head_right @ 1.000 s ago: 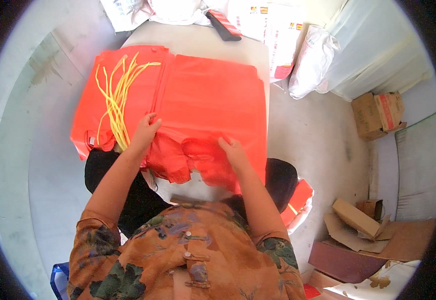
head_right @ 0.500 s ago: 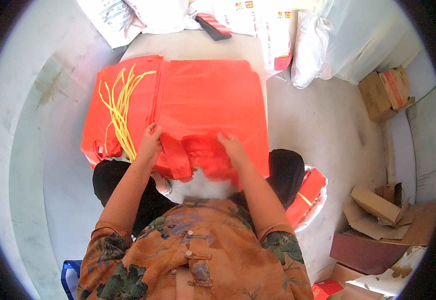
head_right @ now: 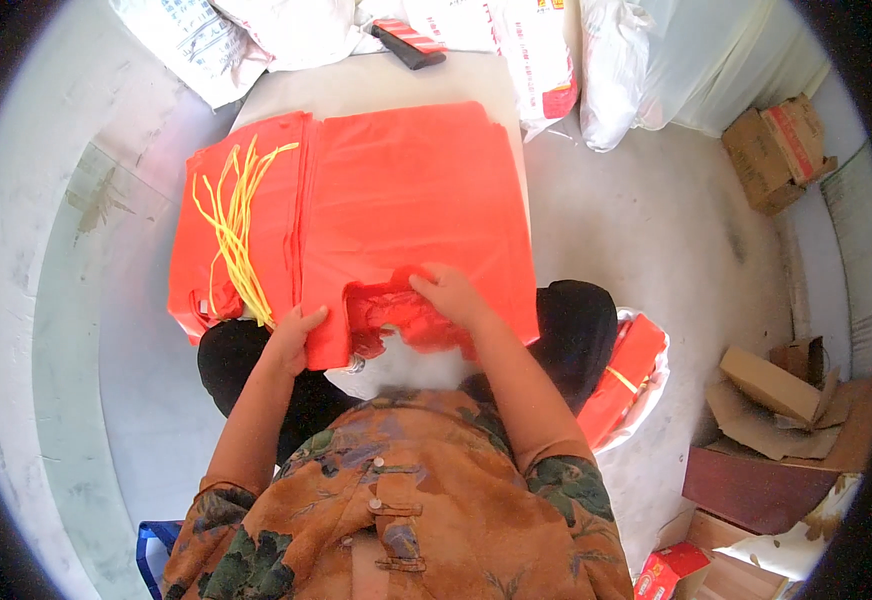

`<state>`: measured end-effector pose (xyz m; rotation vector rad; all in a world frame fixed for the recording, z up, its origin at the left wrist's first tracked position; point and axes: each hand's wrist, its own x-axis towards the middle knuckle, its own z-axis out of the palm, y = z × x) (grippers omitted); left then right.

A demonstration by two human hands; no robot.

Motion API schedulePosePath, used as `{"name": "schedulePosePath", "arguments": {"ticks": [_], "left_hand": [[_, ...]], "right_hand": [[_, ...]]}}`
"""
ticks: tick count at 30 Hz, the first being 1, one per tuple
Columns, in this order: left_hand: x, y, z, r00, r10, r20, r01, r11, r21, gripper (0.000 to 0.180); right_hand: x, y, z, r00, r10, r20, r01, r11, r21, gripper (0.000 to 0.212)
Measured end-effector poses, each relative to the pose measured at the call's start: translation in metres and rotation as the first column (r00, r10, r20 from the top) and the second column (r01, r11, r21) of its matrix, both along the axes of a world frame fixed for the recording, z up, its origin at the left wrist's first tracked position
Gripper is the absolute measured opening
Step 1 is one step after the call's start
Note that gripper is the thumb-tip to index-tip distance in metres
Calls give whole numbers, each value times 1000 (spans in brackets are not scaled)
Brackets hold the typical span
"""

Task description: The person folds red paper sheets, stacks them, and secures the bundle with a yellow tie.

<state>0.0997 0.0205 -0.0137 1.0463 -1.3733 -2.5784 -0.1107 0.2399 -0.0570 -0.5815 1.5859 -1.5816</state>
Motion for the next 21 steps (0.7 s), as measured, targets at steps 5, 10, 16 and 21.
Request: {"name": "schedulePosePath", "arguments": {"ticks": [5,10,16,21], "left_hand": [[39,2,-13,993,-29,118,52,979,-197,34],[35,-3,-13,1000,15,2,-11,841,-541,37],[-29,-11,47,955,-202,219,294,530,-795,43],[-97,-16,35,925,-325,196,324,406,-855,45]], "right_hand": [[3,1,-7,777,169,-607,-162,985,67,25],[7,5,-1,797,145,-586,-133,989,64,23],[10,8,9,691,182,-700,-153,983,104,24],[18,10,13,688,131,-714,-122,990,65,26]]}}
